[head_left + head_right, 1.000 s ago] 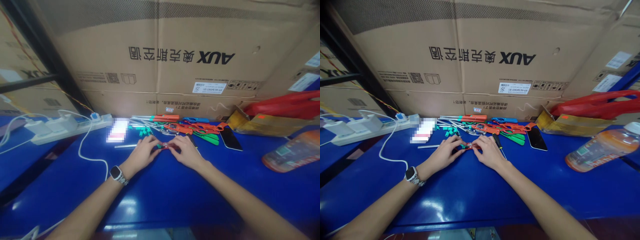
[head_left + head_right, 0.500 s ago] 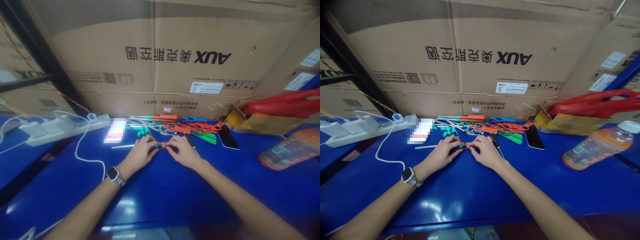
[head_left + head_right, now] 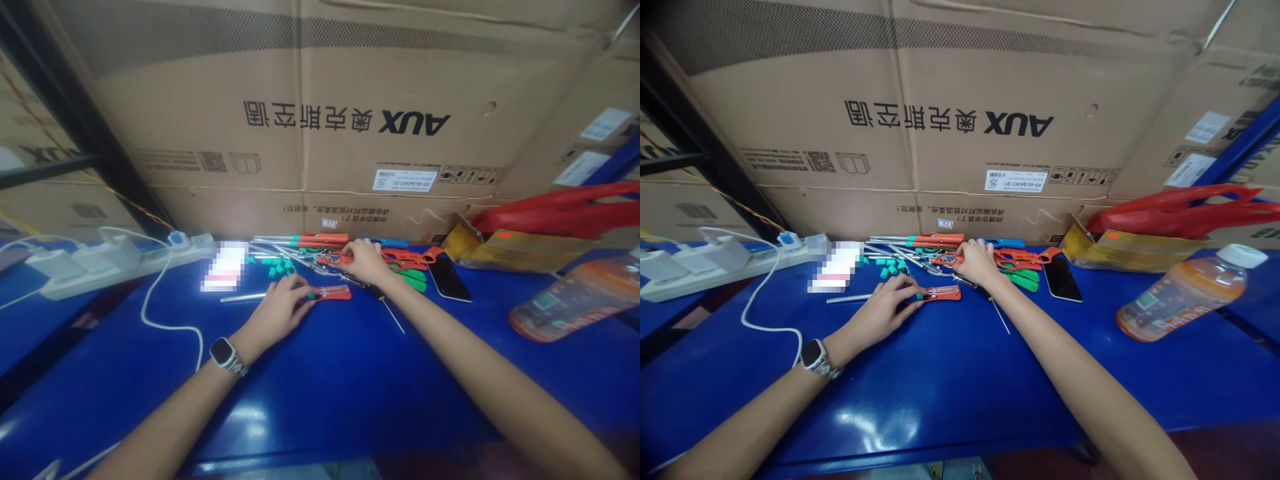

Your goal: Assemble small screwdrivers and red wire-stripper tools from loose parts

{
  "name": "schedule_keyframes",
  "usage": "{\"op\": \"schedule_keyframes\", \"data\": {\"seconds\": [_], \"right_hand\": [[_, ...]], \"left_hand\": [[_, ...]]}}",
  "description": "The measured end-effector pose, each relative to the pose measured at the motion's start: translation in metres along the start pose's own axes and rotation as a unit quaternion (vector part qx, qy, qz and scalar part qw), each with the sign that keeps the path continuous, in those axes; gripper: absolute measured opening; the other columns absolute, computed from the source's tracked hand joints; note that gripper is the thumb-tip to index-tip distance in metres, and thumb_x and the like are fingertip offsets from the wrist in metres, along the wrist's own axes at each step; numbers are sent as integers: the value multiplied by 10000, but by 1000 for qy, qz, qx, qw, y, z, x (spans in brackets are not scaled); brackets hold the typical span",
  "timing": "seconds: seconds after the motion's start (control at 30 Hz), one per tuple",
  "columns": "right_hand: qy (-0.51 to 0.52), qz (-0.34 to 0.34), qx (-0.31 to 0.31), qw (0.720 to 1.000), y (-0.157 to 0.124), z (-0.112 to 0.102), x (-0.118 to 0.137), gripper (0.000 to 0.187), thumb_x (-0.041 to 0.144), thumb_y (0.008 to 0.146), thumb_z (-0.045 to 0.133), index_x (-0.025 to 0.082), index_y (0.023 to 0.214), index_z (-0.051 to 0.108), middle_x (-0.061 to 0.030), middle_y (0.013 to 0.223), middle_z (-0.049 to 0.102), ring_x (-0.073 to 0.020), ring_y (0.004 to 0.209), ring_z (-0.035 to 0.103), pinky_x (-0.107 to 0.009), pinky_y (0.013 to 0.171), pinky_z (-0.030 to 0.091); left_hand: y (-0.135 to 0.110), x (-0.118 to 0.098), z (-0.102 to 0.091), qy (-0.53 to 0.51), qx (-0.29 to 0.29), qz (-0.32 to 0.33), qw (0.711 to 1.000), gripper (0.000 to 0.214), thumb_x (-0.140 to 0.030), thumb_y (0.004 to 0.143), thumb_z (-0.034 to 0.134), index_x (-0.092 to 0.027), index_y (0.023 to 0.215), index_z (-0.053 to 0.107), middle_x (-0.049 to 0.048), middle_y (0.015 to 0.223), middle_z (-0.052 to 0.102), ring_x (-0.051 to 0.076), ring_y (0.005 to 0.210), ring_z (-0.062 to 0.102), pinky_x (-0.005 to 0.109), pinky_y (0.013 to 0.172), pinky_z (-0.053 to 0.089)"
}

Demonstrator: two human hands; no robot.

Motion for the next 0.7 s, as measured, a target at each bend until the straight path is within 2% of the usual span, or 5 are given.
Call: {"op": "schedule_keyframes", "data": {"seconds": [0.13,0.3,0.47,0.57,0.7], "right_hand": [[35,-14,-39,999,-2,-6,-1,172,261,770,673,199,908,591,-67,952,671,-268,964,537,-366,823,322],[89,-125,-102,983,-15,-33,20,24,208,868,503,218,851,491,-34,812,604,-216,793,538,-308,727,329],[245,-182,-106,946,-39,-51,47,20,222,925,436,230,944,434,-6,812,575,-158,677,528,-266,660,366],[294,-194,-96,931,-49,-46,60,15,243,940,433,234,929,429,12,794,549,-140,668,516,-245,642,379],[275,-172,-79,943,-55,-30,66,105,209,915,452,232,1012,486,22,779,591,-142,662,552,-242,626,378]], "left_hand": [[0,0,0,-2,1,-3,1000,256,-303,974,513,-274,1194,640,64,1172,566,248,1059,549,426,893,428],[0,-1,-2,-7,-4,-2,1000,258,-306,972,519,-269,1193,647,67,1167,571,248,1052,556,432,897,426],[0,-1,-1,2,2,-9,1000,259,-314,972,522,-263,1191,652,72,1167,571,255,1055,554,433,880,432],[0,-1,-2,2,1,-12,1000,258,-313,970,524,-266,1187,656,73,1172,570,256,1059,553,436,887,432],[-1,0,-1,-5,-3,-12,1000,257,-316,968,525,-272,1187,653,69,1173,570,253,1050,554,444,905,431]]}}
Point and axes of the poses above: each hand's wrist, its own y-axis towards the middle knuckle, its own z-axis out of the palm, x = y × z, the point moved 9 cm from there along y, towards the middle knuckle
